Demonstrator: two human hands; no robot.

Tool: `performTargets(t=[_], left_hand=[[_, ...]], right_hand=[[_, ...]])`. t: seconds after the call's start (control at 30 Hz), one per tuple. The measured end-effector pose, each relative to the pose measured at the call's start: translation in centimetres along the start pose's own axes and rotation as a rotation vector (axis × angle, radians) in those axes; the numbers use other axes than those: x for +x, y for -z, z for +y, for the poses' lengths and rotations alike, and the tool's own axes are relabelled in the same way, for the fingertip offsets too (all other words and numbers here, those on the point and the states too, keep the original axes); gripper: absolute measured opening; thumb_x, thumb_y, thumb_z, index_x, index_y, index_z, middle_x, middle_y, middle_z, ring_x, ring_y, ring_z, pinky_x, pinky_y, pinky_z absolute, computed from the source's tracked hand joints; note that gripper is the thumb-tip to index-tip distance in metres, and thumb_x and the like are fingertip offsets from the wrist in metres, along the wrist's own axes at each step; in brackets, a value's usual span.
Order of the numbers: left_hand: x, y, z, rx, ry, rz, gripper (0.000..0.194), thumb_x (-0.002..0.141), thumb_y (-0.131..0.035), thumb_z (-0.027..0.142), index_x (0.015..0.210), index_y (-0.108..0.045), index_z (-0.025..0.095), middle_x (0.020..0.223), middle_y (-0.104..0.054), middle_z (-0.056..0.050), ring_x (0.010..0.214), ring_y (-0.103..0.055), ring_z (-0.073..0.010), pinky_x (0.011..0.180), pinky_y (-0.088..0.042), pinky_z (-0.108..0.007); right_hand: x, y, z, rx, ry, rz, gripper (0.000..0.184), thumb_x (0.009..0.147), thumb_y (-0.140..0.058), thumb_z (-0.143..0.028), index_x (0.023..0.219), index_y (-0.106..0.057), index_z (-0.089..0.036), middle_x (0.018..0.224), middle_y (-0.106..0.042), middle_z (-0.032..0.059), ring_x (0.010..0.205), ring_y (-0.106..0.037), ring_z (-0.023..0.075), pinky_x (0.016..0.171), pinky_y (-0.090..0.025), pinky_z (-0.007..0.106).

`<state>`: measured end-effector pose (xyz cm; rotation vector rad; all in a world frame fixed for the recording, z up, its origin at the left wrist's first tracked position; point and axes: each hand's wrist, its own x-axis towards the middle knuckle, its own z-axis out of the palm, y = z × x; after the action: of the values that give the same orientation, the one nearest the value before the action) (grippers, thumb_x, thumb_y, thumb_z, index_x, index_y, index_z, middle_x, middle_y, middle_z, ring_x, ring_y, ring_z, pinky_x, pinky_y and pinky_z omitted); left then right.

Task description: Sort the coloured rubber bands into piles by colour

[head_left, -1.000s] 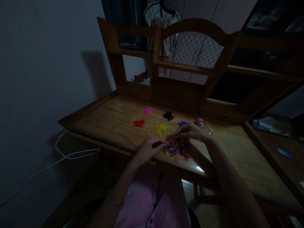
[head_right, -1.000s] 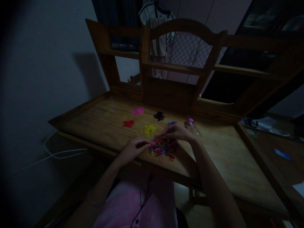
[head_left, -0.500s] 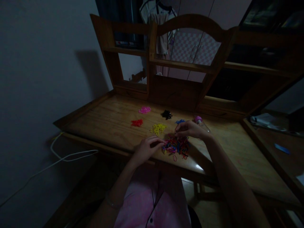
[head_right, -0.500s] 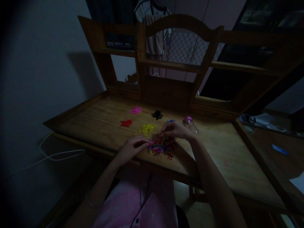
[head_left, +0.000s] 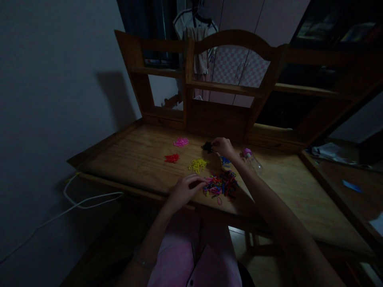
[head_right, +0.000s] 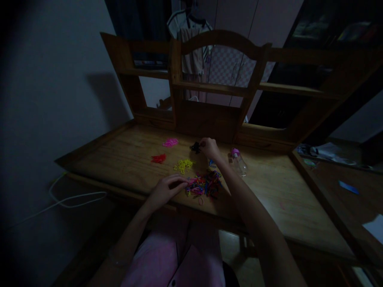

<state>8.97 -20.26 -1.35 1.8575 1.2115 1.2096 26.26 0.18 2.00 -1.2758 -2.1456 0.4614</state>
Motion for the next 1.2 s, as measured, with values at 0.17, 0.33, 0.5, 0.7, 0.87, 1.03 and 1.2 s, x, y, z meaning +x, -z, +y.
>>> performTargets(t=[0.17,0.33,0.5,0.7,0.87,1.03,1.2], left_hand=[[-0.1,0.0,0.0,-0.012,-0.001,-0.012,0.017,0.09,-0.058,0.031,0.094,-0.072,0.021,0.099,-0.07,-0.004,0.095,-0.065,-0.0177,0.087,-0.049,-0.029],[-0.1,0.0,0.1,-0.019,-0.005,-0.032,0.017,0.09,-0.058,0.031,0.094,-0.071,0.022,0.1,-0.071,-0.003,0.096,-0.064,-0.0175,0.089,-0.048,-0.029],[0.0,0.0,0.1,-0.007,0.011,-0.03,0.019,0.09,-0.057,0.034,0.094,-0.071,0.022,0.1,-0.071,-0.004,0.097,-0.065,-0.0186,0.089,-0.049,-0.031],[-0.1,0.1,0.2,0.023,0.022,-0.041,0.019,0.09,-0.057,0.034,0.094,-0.071,0.023,0.1,-0.07,-0.003,0.096,-0.065,-0.018,0.088,-0.049,-0.03],[0.0,0.0,0.0,0.046,0.022,-0.043,0.019,0.09,-0.057,0.036,0.094,-0.072,0.024,0.099,-0.071,-0.003,0.096,-0.065,-0.0188,0.088,-0.049,-0.031],[0.0,0.1,-0.1,0.05,0.012,-0.039,0.02,0.09,-0.057,0.035,0.094,-0.072,0.023,0.1,-0.071,-0.003,0.095,-0.065,-0.0192,0.088,-0.05,-0.031],[0.0,0.0,0.0,0.058,0.008,-0.031,0.018,0.089,-0.058,0.034,0.092,-0.072,0.023,0.098,-0.071,-0.002,0.093,-0.065,-0.0183,0.086,-0.05,-0.029]], right_hand=[[-0.8,0.6,-0.1,0.041,0.027,0.008,0.019,0.075,-0.066,-0.018,0.093,-0.069,-0.015,0.086,-0.073,0.0075,0.078,-0.067,0.0176,0.068,-0.049,0.024],[-4.5,4.5,-0.8,0.183,0.118,-0.049,0.023,0.083,-0.061,-0.034,0.099,-0.067,-0.019,0.089,-0.072,0.0058,0.074,-0.067,0.0168,0.066,-0.049,0.025],[-9.6,8.1,-0.7,0.159,0.127,-0.26,0.03,0.082,-0.064,-0.043,0.102,-0.069,-0.021,0.093,-0.071,0.0056,0.071,-0.064,0.0155,0.061,-0.047,0.026],[-15.0,9.3,-1.1,0.139,0.108,-0.355,0.023,0.084,-0.064,-0.037,0.103,-0.068,-0.025,0.1,-0.067,0.0052,0.074,-0.059,0.0148,0.063,-0.047,0.027],[-18.6,9.1,-2.5,0.115,0.048,-0.391,0.016,0.083,-0.064,-0.032,0.098,-0.068,-0.027,0.096,-0.065,0.0045,0.074,-0.059,0.016,0.063,-0.047,0.029],[-20.8,7.6,-2.6,0.025,-0.002,-0.335,0.014,0.082,-0.064,-0.031,0.095,-0.066,-0.026,0.091,-0.064,0.0044,0.074,-0.059,0.0176,0.064,-0.046,0.029],[-21.1,6.6,-2.1,0.021,-0.019,-0.302,0.009,0.084,-0.061,-0.027,0.092,-0.065,-0.026,0.089,-0.065,0.0031,0.075,-0.061,0.0181,0.065,-0.045,0.029]])
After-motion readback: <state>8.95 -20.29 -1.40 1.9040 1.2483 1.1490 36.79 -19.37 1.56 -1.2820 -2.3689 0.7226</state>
